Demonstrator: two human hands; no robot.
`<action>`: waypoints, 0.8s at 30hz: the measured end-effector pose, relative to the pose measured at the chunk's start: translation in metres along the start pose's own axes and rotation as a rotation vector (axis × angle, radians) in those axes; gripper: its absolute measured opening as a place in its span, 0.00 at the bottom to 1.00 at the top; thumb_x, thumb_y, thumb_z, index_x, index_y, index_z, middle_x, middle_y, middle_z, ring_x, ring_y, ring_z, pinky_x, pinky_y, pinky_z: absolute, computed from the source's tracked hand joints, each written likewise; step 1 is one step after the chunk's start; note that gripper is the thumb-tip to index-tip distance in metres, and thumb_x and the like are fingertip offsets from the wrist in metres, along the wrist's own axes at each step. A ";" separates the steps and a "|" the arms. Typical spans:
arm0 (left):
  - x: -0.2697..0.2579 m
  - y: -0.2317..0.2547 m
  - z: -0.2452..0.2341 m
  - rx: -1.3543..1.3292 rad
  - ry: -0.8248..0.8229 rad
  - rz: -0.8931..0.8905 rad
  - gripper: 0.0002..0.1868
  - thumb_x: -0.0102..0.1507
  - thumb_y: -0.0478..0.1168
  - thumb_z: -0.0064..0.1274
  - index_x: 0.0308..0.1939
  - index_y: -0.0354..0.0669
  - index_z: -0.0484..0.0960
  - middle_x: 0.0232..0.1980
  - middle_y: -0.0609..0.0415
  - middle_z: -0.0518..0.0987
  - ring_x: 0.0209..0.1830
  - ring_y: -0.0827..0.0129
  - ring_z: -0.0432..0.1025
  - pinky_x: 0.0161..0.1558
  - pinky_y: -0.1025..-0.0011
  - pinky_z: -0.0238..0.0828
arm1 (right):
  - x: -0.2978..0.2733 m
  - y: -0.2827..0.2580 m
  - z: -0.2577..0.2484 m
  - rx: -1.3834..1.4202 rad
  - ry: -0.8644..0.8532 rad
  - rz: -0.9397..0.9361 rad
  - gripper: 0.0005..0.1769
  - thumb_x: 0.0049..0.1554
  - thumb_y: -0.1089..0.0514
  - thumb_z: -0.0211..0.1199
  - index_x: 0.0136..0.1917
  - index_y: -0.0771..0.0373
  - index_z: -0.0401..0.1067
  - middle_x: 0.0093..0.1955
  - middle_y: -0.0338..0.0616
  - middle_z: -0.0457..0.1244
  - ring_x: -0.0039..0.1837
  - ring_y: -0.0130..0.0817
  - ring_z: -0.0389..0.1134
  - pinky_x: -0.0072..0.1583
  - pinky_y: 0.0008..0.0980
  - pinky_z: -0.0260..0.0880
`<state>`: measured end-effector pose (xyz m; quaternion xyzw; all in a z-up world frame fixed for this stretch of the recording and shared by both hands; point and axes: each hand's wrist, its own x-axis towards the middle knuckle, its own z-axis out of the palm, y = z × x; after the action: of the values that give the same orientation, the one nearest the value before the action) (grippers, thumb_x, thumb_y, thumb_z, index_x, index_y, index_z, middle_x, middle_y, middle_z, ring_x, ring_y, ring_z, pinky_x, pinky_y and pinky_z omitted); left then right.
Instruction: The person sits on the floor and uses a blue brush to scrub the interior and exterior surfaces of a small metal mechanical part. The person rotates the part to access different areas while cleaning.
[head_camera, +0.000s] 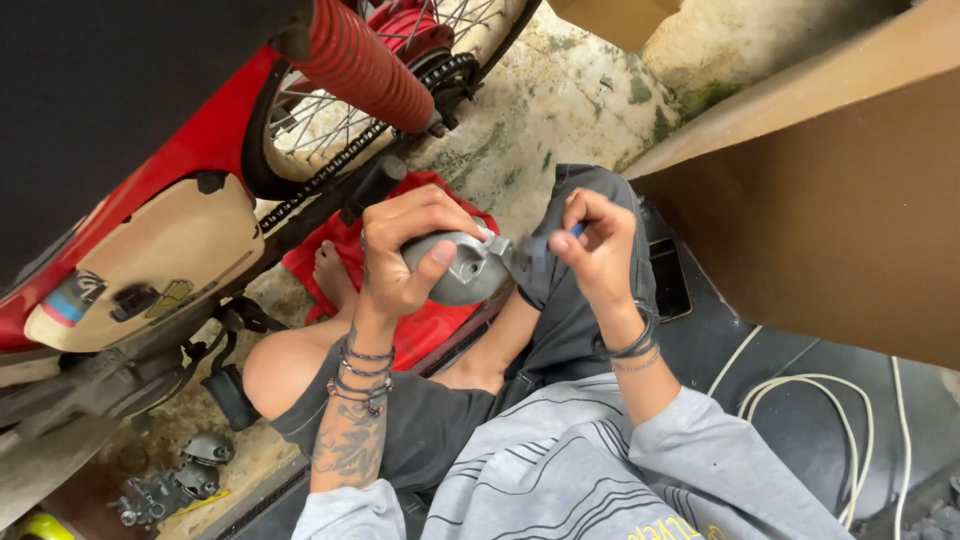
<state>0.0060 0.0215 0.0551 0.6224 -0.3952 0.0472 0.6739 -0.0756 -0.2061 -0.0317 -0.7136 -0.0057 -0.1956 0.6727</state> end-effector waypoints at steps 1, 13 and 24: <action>-0.002 0.000 0.000 0.002 0.000 0.002 0.25 0.69 0.55 0.43 0.32 0.41 0.85 0.28 0.53 0.79 0.26 0.67 0.73 0.31 0.72 0.73 | 0.005 -0.004 -0.005 0.001 -0.001 -0.002 0.29 0.50 0.37 0.74 0.30 0.58 0.63 0.29 0.35 0.50 0.36 0.23 0.49 0.45 0.21 0.51; 0.003 0.004 -0.006 -0.030 0.083 0.051 0.24 0.68 0.55 0.44 0.32 0.41 0.86 0.28 0.52 0.80 0.25 0.62 0.75 0.32 0.71 0.73 | 0.039 -0.059 0.000 -0.338 -0.152 -0.276 0.33 0.48 0.31 0.76 0.29 0.55 0.61 0.26 0.34 0.47 0.36 0.31 0.54 0.61 0.33 0.50; -0.004 0.010 -0.007 -0.187 0.068 0.050 0.24 0.68 0.54 0.46 0.31 0.41 0.86 0.27 0.54 0.80 0.26 0.66 0.74 0.33 0.72 0.72 | 0.046 -0.055 -0.025 -0.448 -0.176 -0.341 0.32 0.48 0.32 0.77 0.29 0.55 0.63 0.26 0.34 0.49 0.33 0.30 0.53 0.62 0.34 0.50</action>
<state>0.0006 0.0318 0.0614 0.5450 -0.3898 0.0481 0.7408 -0.0548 -0.2365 0.0342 -0.8472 -0.1405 -0.2394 0.4530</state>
